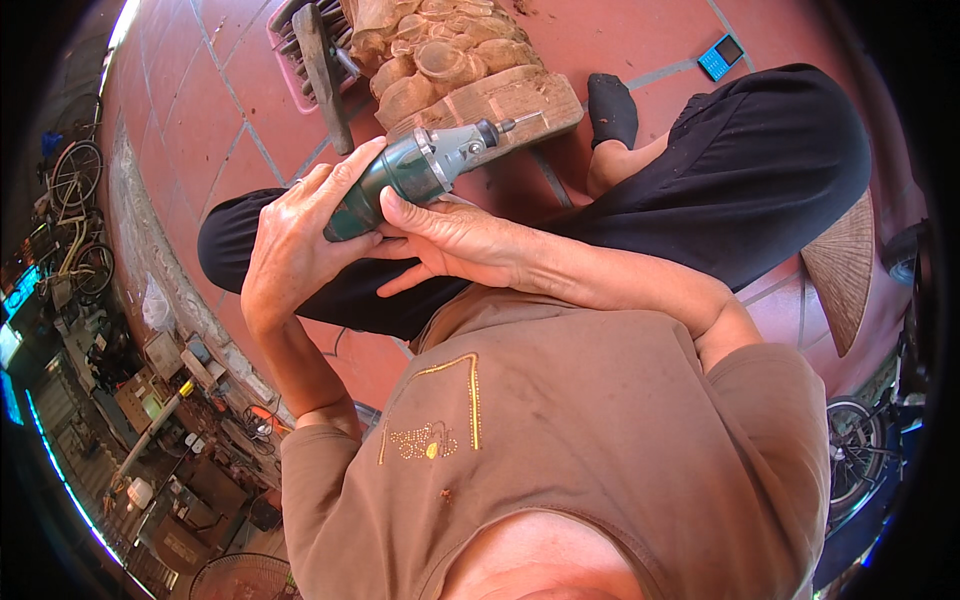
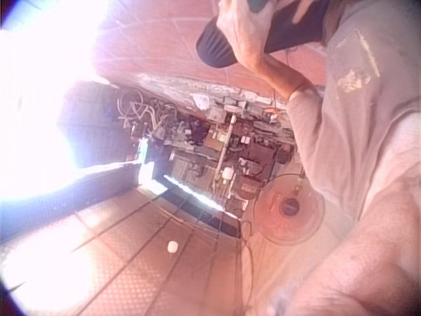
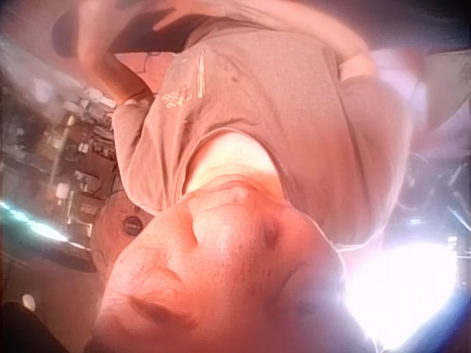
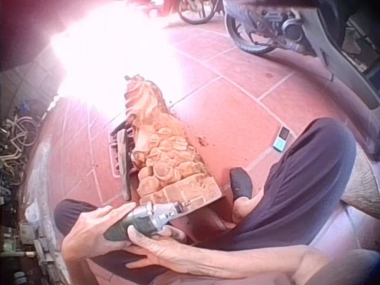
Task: The person uses a handheld rotary tool to carve details into a wooden block. They hold the tool with both hands and guide it along the surface of the wood, creating grooves and patterns.
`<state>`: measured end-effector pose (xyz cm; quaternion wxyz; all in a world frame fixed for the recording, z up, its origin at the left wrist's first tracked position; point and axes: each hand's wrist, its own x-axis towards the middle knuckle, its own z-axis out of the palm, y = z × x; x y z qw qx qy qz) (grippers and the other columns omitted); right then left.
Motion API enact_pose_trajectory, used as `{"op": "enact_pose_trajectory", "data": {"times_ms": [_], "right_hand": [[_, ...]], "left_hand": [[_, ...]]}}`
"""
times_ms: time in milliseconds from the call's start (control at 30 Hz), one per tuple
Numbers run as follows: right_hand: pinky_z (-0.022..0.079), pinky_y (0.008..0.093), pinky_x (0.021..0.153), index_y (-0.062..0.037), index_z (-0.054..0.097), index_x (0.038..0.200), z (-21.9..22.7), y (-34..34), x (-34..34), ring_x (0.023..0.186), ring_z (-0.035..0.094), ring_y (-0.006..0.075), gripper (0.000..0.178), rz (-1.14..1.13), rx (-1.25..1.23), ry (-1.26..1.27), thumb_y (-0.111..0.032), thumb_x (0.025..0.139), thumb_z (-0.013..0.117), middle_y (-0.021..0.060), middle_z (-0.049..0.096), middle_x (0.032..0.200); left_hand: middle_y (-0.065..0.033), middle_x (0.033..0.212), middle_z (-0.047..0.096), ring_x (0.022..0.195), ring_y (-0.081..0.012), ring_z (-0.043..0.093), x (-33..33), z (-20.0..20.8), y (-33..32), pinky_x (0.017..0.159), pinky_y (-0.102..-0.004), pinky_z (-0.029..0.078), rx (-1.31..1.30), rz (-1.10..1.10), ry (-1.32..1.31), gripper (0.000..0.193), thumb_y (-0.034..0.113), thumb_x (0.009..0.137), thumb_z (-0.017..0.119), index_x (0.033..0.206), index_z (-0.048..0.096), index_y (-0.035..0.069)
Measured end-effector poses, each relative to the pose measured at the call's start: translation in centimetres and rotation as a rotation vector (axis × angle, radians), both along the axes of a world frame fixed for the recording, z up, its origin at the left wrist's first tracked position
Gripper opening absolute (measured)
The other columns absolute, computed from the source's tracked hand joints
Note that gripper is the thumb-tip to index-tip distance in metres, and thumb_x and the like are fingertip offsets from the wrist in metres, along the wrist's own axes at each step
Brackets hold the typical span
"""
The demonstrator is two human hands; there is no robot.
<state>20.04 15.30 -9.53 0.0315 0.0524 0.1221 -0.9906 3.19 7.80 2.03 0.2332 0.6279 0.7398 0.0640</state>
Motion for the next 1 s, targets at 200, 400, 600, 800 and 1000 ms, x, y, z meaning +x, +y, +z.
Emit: {"op": "enact_pose_trajectory", "data": {"times_ms": [200,400,600,800,1000], "right_hand": [[0.049,0.068,0.107,-0.0087,0.039,0.154,-0.24,0.08,-0.1,0.149,0.041,0.041,0.079,-0.003,-0.002,-0.003,-0.058,0.098,0.064,0.0138,0.046,0.153],[0.049,0.068,0.107,-0.0088,0.04,0.154,-0.25,0.13,-0.12,0.148,0.042,0.0408,0.078,-0.003,0.003,-0.003,-0.058,0.098,0.064,0.0138,0.047,0.153],[0.049,0.0676,0.107,-0.0087,0.04,0.154,-0.25,0.03,-0.15,0.148,0.042,0.0405,0.078,0.0,0.005,-0.005,-0.058,0.098,0.064,0.014,0.047,0.153],[0.049,0.0674,0.107,-0.0088,0.039,0.154,-0.53,-0.04,-0.24,0.148,0.042,0.0405,0.079,-0.001,0.003,-0.001,-0.059,0.098,0.063,0.0146,0.046,0.154],[0.048,0.0688,0.107,-0.0097,0.035,0.158,-0.52,0.14,-0.28,0.15,0.04,0.0411,0.082,0.007,0.013,0.018,-0.059,0.099,0.063,0.0153,0.042,0.158]], "left_hand": [[-0.0154,0.122,0.071,0.105,-0.0341,0.071,-0.05,-0.09,0.16,0.092,-0.0399,0.056,-0.004,0.005,-0.005,0.092,0.004,0.064,0.088,0.15,0.057,0.011],[-0.0158,0.123,0.071,0.105,-0.0339,0.071,-0.08,-0.06,0.24,0.092,-0.0398,0.056,-0.002,0.003,-0.012,0.091,0.003,0.064,0.088,0.15,0.057,0.011],[-0.0158,0.125,0.07,0.108,-0.034,0.071,-0.02,0.05,0.21,0.093,-0.04,0.056,-0.005,-0.001,-0.005,0.091,0.004,0.064,0.088,0.15,0.057,0.011],[-0.0156,0.127,0.07,0.11,-0.0342,0.071,-0.04,0.08,0.2,0.095,-0.04,0.056,-0.01,0.005,-0.008,0.092,0.005,0.064,0.088,0.15,0.057,0.011],[-0.016,0.128,0.07,0.111,-0.034,0.071,-0.2,-0.08,0.17,0.095,-0.0403,0.056,-0.017,0.005,0.008,0.092,0.006,0.064,0.088,0.15,0.057,0.011]]}}
